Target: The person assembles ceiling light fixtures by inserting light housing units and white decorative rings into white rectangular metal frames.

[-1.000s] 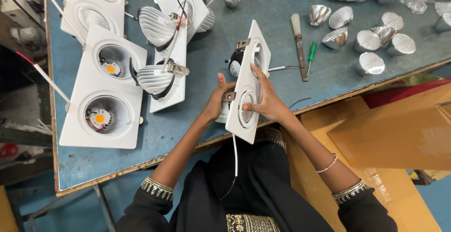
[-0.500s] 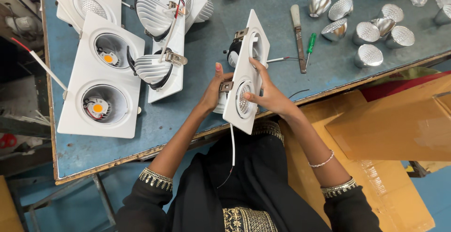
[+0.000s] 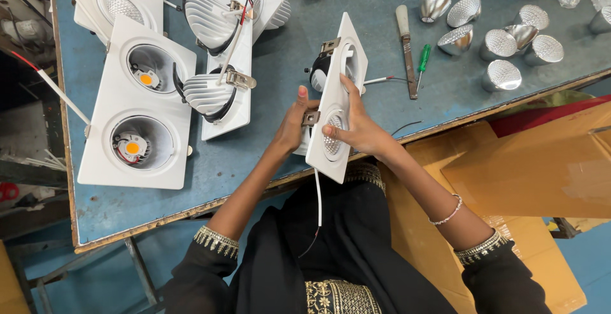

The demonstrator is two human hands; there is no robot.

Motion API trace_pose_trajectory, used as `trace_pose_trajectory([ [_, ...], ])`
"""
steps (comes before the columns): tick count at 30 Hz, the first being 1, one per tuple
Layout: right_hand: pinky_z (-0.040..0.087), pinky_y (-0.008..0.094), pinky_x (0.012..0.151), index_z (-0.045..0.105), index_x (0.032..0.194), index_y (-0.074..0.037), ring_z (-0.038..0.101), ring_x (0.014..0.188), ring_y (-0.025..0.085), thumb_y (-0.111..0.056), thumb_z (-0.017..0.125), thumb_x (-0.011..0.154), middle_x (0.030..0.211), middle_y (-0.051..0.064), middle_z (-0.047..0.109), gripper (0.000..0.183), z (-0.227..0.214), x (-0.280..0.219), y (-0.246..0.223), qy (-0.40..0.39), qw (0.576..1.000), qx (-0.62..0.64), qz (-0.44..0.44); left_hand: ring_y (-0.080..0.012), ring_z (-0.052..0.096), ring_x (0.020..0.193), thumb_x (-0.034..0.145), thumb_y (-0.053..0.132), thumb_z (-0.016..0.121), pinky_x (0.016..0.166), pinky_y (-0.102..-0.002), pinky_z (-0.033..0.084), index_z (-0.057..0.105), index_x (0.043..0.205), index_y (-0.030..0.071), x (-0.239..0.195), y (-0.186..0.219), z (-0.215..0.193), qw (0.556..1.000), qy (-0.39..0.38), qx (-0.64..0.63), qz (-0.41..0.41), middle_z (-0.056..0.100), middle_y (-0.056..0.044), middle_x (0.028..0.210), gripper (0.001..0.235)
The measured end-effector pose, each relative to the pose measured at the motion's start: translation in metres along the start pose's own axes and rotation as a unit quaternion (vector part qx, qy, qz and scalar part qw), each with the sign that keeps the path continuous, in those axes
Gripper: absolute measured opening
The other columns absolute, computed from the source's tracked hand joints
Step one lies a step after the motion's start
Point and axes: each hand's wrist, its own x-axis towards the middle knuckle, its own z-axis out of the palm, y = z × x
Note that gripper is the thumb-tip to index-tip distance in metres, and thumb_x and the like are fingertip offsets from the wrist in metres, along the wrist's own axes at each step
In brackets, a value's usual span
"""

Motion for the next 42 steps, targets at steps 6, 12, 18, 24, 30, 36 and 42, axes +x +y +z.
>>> trace_pose_trajectory([
  [6,0.017,0.051,0.125,-0.001,0.163,-0.007,0.009,0.157,0.044,-0.064,0.077,0.079,0.166,0.030,0.009,0.128,0.002,-0.003,-0.008,0.006,1.000,0.000,0.001,-0.0288,0.072,0.100,0.085,0.089,0.013,0.094,-0.035,0.053,0.068,0.127,-0.007,0.001,-0.001,0.000,1.000,-0.012,-0.015,0.010,0.076,-0.024,0.107,0.118],
  [12,0.018,0.051,0.131,0.025,0.165,-0.006,0.018,0.163,0.036,-0.049,0.075,0.090,0.171,0.023,0.027,0.100,-0.021,-0.020,-0.009,0.017,0.994,0.105,0.031,-0.0271,0.073,0.102,0.092,0.083,0.011,0.096,-0.033,0.053,0.069,0.125,-0.006,0.004,-0.011,0.003,0.999,0.023,0.003,0.048,0.076,-0.020,0.110,0.111],
  [18,0.037,0.055,0.116,0.023,0.161,-0.020,0.023,0.156,0.034,-0.046,0.083,0.074,0.169,0.012,0.022,0.110,-0.044,-0.023,0.005,-0.036,0.998,-0.025,0.041,-0.0240,0.072,0.097,0.090,0.083,0.004,0.094,-0.033,0.050,0.077,0.116,0.001,-0.005,-0.017,-0.008,0.990,0.037,0.134,0.022,0.079,-0.015,0.104,0.113],
  [24,0.037,0.055,0.115,0.025,0.160,-0.022,0.017,0.155,0.038,-0.050,0.086,0.069,0.170,0.013,0.018,0.114,-0.052,-0.008,0.030,-0.059,0.989,-0.136,0.026,-0.0227,0.068,0.108,0.090,0.083,0.016,0.100,-0.032,0.048,0.070,0.123,-0.002,-0.002,-0.022,-0.003,0.998,-0.025,-0.054,-0.022,0.075,-0.012,0.114,0.106],
  [30,0.032,0.058,0.118,0.030,0.158,-0.020,0.018,0.154,0.040,-0.046,0.089,0.069,0.169,0.014,0.020,0.111,-0.053,-0.005,0.051,-0.046,0.989,-0.139,0.014,-0.0207,0.069,0.092,0.090,0.085,0.015,0.088,-0.031,0.050,0.074,0.116,-0.004,0.000,-0.027,-0.002,1.000,0.009,0.016,-0.004,0.077,-0.015,0.101,0.110],
  [36,0.034,0.058,0.116,0.030,0.156,-0.020,0.021,0.153,0.039,-0.045,0.090,0.068,0.166,0.013,0.024,0.109,-0.048,-0.007,0.049,-0.031,0.990,-0.132,0.026,-0.0197,0.071,0.088,0.090,0.085,0.014,0.085,-0.030,0.053,0.076,0.114,-0.004,-0.004,-0.024,0.000,1.000,0.012,0.023,0.003,0.077,-0.014,0.096,0.111],
  [42,0.036,0.058,0.114,0.028,0.159,-0.019,0.023,0.152,0.040,-0.041,0.087,0.075,0.165,0.017,0.022,0.105,-0.050,-0.012,0.044,-0.027,0.991,-0.133,-0.005,-0.0199,0.071,0.088,0.092,0.082,0.018,0.085,-0.031,0.053,0.075,0.113,-0.004,0.000,-0.025,-0.001,1.000,0.006,-0.009,0.000,0.078,-0.014,0.098,0.105],
])
